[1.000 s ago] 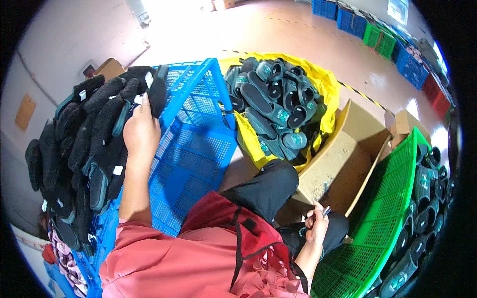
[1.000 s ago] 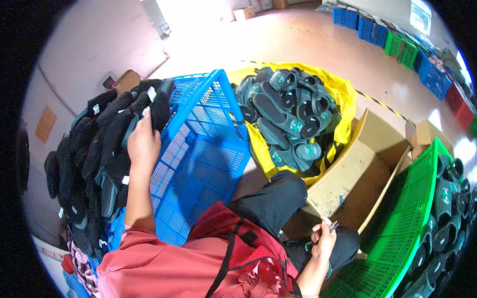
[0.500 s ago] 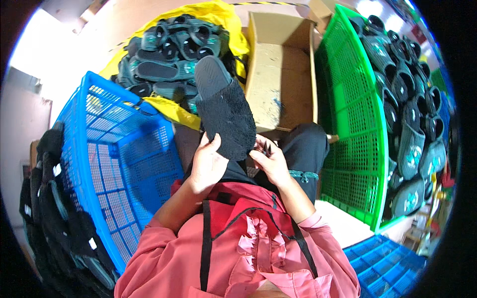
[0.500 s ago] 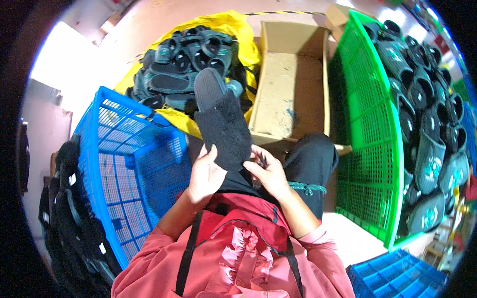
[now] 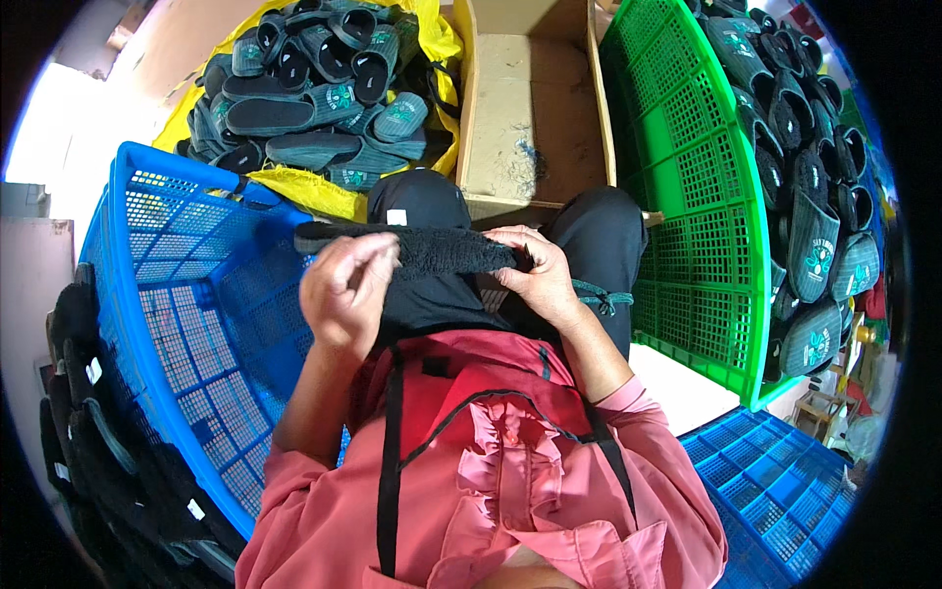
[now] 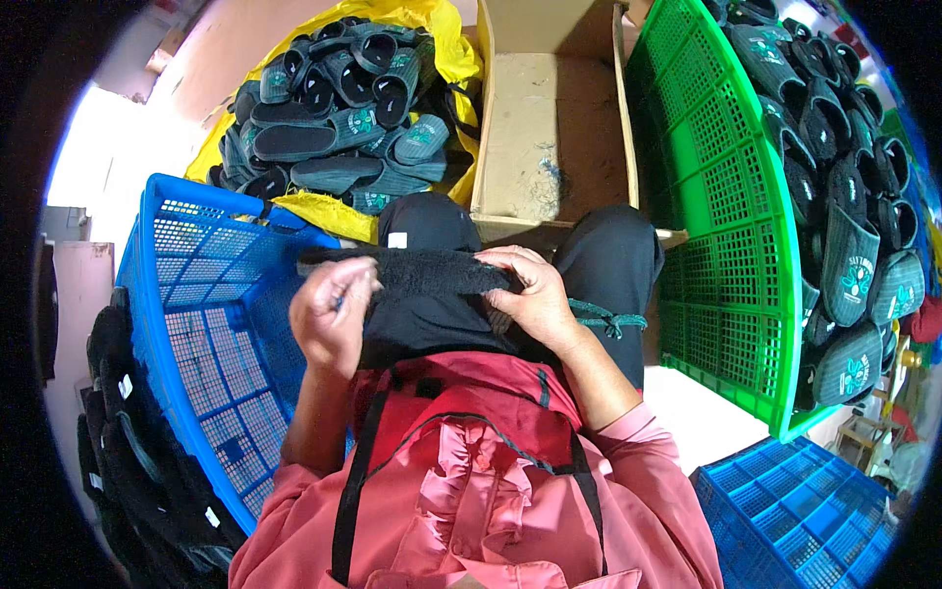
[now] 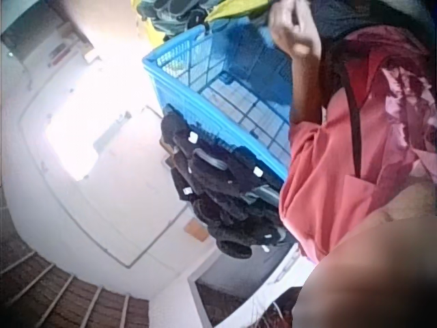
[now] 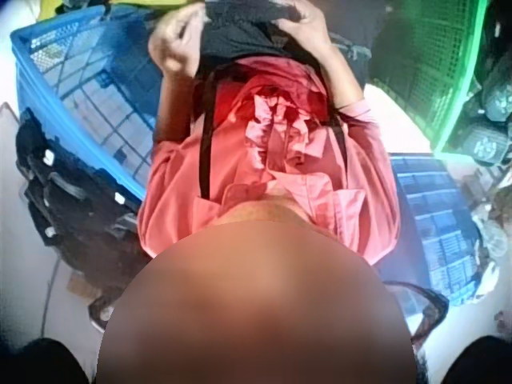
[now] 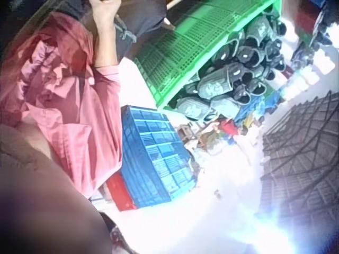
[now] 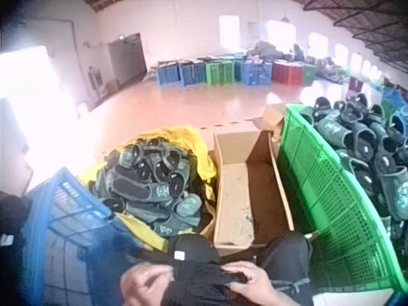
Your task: The person sits on the floor and repeatedly picks up black slipper uppers and teal slipper soles, presses them together by hand, and places the assembled slippers into a yellow bag. The person handles the items one at a time and continues the process across multiple units.
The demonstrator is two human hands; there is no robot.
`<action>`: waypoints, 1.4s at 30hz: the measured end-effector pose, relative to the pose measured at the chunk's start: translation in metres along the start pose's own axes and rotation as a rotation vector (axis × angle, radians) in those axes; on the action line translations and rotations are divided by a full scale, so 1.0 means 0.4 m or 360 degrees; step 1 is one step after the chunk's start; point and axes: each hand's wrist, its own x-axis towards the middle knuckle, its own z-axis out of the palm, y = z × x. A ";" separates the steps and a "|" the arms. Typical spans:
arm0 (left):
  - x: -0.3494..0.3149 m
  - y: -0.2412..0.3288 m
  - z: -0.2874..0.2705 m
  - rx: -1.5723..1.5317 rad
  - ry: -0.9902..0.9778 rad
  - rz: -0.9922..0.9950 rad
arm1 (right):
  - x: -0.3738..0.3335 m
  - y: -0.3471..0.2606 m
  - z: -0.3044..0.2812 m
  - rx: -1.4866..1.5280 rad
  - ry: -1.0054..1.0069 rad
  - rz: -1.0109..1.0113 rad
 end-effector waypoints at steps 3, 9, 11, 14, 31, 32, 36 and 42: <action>0.070 0.005 -0.011 0.0468 0.0021 0.0532 | -0.001 -0.008 0.003 -0.0077 -0.0025 -0.0040; 0.105 0.028 0.043 0.0389 -0.0464 0.0670 | 0.003 -0.025 0.008 -0.0111 -0.0034 -0.0073; 0.107 0.030 0.066 0.0389 -0.0581 0.0678 | 0.002 -0.028 0.010 -0.0144 -0.0016 -0.0077; 0.116 0.027 0.084 0.0377 -0.0798 0.0665 | 0.003 -0.023 0.012 -0.0158 0.0006 -0.0156; 0.118 0.011 0.122 0.0183 -0.0838 0.0321 | 0.006 -0.025 0.009 -0.0174 -0.0023 -0.0195; 0.119 0.010 0.123 0.0168 -0.0842 0.0313 | 0.005 -0.023 0.010 -0.0180 -0.0023 -0.0197; 0.119 0.008 0.121 0.0098 -0.0853 0.0214 | 0.004 -0.019 0.011 -0.0158 -0.0014 -0.0194; 0.123 0.010 0.126 0.0020 -0.0871 0.0166 | 0.005 -0.020 0.008 -0.0152 -0.0016 -0.0160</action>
